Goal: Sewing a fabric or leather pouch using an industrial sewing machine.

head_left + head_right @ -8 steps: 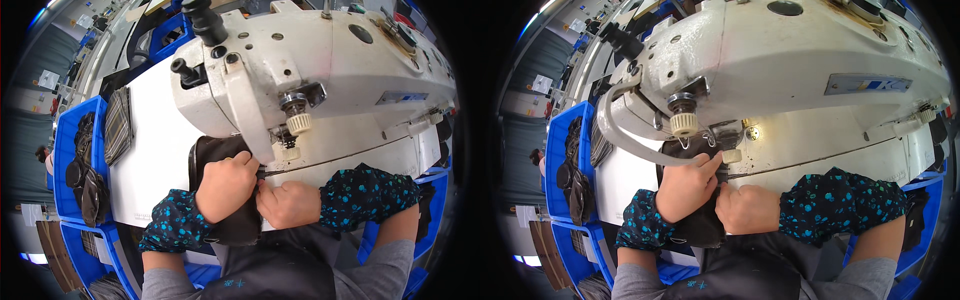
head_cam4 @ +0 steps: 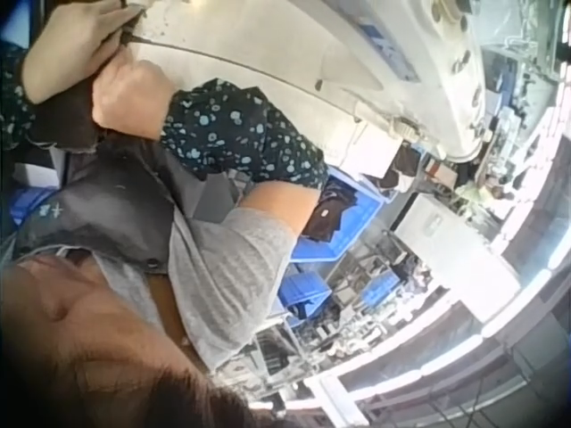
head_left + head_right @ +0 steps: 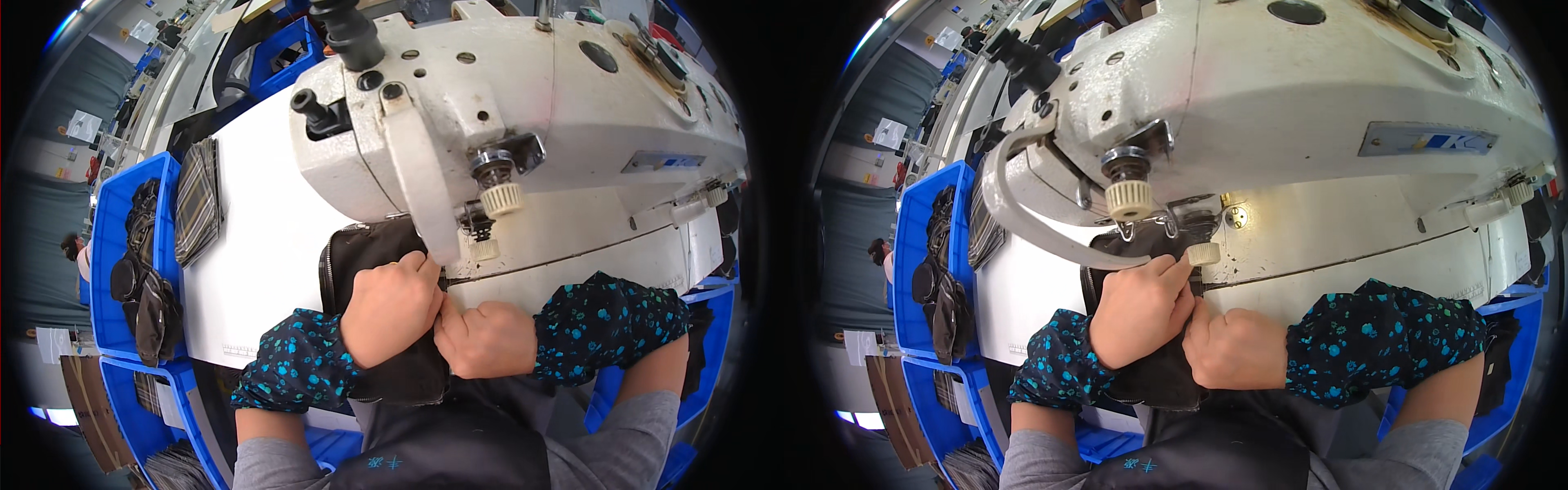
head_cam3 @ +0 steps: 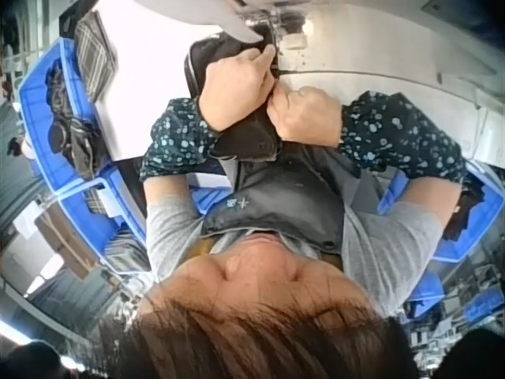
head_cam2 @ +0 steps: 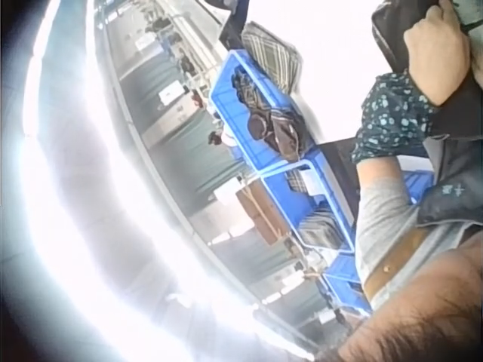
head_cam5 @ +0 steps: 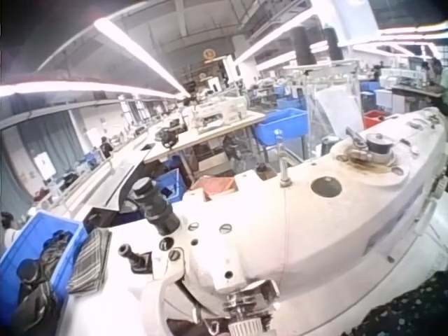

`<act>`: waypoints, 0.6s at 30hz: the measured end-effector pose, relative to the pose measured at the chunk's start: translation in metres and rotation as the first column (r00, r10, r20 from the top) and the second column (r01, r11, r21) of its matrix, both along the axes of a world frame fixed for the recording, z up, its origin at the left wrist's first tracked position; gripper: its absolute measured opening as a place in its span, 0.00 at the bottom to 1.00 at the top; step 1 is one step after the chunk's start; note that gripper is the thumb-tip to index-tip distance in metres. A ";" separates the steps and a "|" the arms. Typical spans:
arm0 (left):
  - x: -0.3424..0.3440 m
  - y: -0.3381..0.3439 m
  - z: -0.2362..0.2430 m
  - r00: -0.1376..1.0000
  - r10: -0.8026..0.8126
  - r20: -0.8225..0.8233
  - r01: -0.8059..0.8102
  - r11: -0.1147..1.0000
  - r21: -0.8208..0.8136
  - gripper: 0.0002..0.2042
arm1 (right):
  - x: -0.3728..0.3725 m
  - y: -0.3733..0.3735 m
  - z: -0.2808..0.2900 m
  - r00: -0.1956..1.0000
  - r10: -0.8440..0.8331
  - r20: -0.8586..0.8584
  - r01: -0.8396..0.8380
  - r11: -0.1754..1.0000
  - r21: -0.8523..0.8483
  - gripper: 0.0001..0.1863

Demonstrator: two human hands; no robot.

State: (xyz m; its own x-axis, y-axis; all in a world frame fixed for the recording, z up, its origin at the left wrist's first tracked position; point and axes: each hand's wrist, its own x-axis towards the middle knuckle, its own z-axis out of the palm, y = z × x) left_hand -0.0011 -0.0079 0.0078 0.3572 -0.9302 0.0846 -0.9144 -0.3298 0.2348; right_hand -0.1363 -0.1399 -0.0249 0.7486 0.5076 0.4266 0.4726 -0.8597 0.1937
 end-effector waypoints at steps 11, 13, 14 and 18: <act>0.013 -0.004 0.011 0.985 0.033 -0.172 -0.040 0.999 -0.033 0.10 | 0.002 -0.002 -0.003 0.992 -0.115 0.051 0.116 0.993 -0.006 0.16; 0.015 0.001 0.014 0.987 0.025 -0.161 -0.024 1.000 0.009 0.11 | -0.002 0.000 0.003 0.997 -0.079 0.009 0.079 0.997 0.012 0.15; 0.014 0.004 0.015 0.989 0.016 -0.150 -0.008 0.999 0.051 0.13 | -0.007 0.003 0.003 0.997 -0.073 0.006 0.073 0.997 0.012 0.15; -0.005 0.024 0.017 0.996 -0.041 -0.073 0.030 0.989 -0.147 0.17 | -0.023 0.012 0.006 0.989 0.136 -0.052 -0.132 0.988 0.080 0.11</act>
State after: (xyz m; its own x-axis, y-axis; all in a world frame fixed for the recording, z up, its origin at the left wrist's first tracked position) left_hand -0.0064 0.0165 0.0244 0.3346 -0.9222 0.1939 -0.9028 -0.2547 0.3466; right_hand -0.1589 -0.1282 -0.0188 0.7004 0.5725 0.4263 0.5929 -0.7991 0.0991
